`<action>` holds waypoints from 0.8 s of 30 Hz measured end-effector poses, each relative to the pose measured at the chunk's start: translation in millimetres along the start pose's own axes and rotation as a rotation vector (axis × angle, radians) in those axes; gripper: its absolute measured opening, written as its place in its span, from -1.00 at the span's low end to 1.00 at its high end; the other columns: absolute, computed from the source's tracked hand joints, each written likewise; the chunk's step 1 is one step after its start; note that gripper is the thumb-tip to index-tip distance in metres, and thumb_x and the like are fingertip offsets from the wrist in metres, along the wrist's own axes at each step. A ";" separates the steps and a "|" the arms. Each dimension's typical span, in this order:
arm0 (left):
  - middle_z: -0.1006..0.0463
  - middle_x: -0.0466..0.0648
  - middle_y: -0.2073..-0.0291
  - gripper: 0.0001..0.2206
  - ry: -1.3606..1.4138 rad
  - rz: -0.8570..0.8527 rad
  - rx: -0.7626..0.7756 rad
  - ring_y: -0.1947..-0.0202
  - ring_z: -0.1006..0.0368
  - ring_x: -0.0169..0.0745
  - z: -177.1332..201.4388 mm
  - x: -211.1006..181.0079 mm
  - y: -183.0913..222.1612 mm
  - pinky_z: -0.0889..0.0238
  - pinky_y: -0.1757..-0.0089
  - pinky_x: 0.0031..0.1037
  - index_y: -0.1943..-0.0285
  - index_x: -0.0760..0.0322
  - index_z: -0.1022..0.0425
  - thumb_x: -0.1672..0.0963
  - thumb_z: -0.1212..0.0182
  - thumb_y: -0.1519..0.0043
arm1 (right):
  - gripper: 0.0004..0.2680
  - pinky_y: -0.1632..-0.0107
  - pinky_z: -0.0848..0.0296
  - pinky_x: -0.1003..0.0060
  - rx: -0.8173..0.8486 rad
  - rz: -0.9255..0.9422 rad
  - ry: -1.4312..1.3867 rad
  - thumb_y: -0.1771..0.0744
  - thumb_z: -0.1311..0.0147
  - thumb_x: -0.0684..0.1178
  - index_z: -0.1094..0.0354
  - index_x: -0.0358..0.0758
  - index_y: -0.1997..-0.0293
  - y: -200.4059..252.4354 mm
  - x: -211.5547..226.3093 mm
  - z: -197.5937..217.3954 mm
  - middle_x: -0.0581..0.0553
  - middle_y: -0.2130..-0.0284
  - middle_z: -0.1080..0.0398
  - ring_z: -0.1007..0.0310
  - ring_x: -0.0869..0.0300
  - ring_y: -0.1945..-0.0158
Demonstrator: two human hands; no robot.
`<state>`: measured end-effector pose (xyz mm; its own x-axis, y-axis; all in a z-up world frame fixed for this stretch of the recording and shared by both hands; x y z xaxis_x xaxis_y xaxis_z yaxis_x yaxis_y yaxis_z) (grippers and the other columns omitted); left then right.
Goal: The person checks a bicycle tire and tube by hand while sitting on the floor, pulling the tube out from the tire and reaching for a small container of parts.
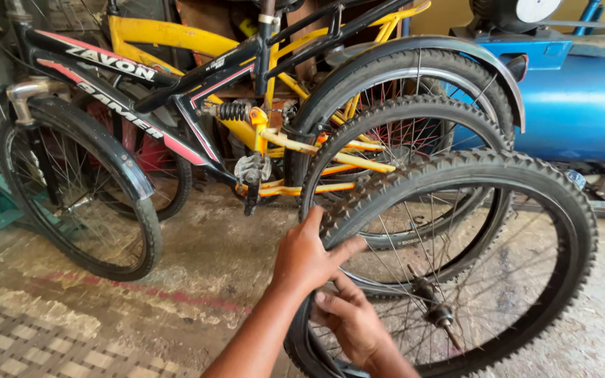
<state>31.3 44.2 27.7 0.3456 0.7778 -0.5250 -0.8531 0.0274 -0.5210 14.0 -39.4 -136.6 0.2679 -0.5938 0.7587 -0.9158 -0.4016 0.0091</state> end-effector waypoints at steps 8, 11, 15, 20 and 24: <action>-0.60 0.26 0.26 -0.27 0.027 -0.014 -0.001 0.20 -0.57 0.35 4.5 -23.0 12.8 -0.43 0.20 -0.02 0.04 0.34 -0.41 -0.24 -0.46 0.11 | -0.73 -0.13 -0.50 0.08 0.148 -0.140 0.187 -0.32 -0.12 -0.19 -0.41 -0.33 -0.16 8.2 12.1 0.1 -0.08 0.04 -0.54 -0.53 0.14 -0.02; -0.58 0.28 0.19 -0.18 -0.060 -0.017 -0.109 0.26 -0.56 0.37 9.5 -46.2 6.5 -0.42 0.26 0.02 -0.07 0.38 -0.40 -0.21 -0.53 0.21 | -0.66 -0.18 -0.47 0.09 0.150 -0.134 0.110 -0.27 -0.11 -0.20 -0.37 -0.27 -0.20 15.4 11.7 -4.8 -0.06 0.00 -0.54 -0.54 0.11 -0.06; -0.64 0.16 0.24 -0.40 -0.215 0.076 0.046 0.19 -0.61 0.22 2.2 -54.6 -8.4 -0.45 0.15 -0.06 0.05 0.35 -0.52 -0.15 -0.47 0.02 | -0.66 -0.19 -0.43 0.18 0.163 -0.091 0.170 -0.28 -0.12 -0.19 -0.31 -0.15 -0.21 22.6 5.6 -3.3 -0.03 -0.05 -0.49 -0.50 0.21 -0.09; -0.69 0.13 0.28 -0.38 0.101 -0.130 0.303 0.23 -0.64 -0.06 -2.3 -65.4 -24.4 -0.44 0.11 -0.32 0.02 0.39 -0.60 -0.05 -0.59 0.19 | -0.84 0.00 -0.48 0.16 -0.113 -0.082 -0.031 -0.29 -0.14 -0.13 -0.33 -0.11 0.06 28.0 -2.0 19.3 -0.02 0.23 -0.40 -0.47 0.16 0.14; -0.74 0.04 0.26 -0.43 0.311 -0.098 0.459 0.25 -0.61 -0.21 -16.6 -66.9 -28.8 -0.42 0.11 -0.39 0.04 0.35 -0.66 -0.04 -0.56 0.19 | -0.86 0.12 -0.49 0.22 -0.231 -0.024 -0.049 -0.32 -0.20 -0.02 -0.30 -0.18 0.28 32.4 -6.8 17.6 -0.04 0.38 -0.40 -0.46 0.19 0.28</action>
<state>39.2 -19.1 66.6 0.4714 0.5383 -0.6986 -0.8698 0.4148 -0.2673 -12.2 -60.6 -152.9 0.2995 -0.6211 0.7242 -0.9516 -0.2493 0.1797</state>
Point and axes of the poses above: each hand's wrist, its own y-axis away from the middle knuckle, its own z-axis out of the back of the hand, x = y × z, the point moved 7 cm from there along -y, towards the middle knuckle
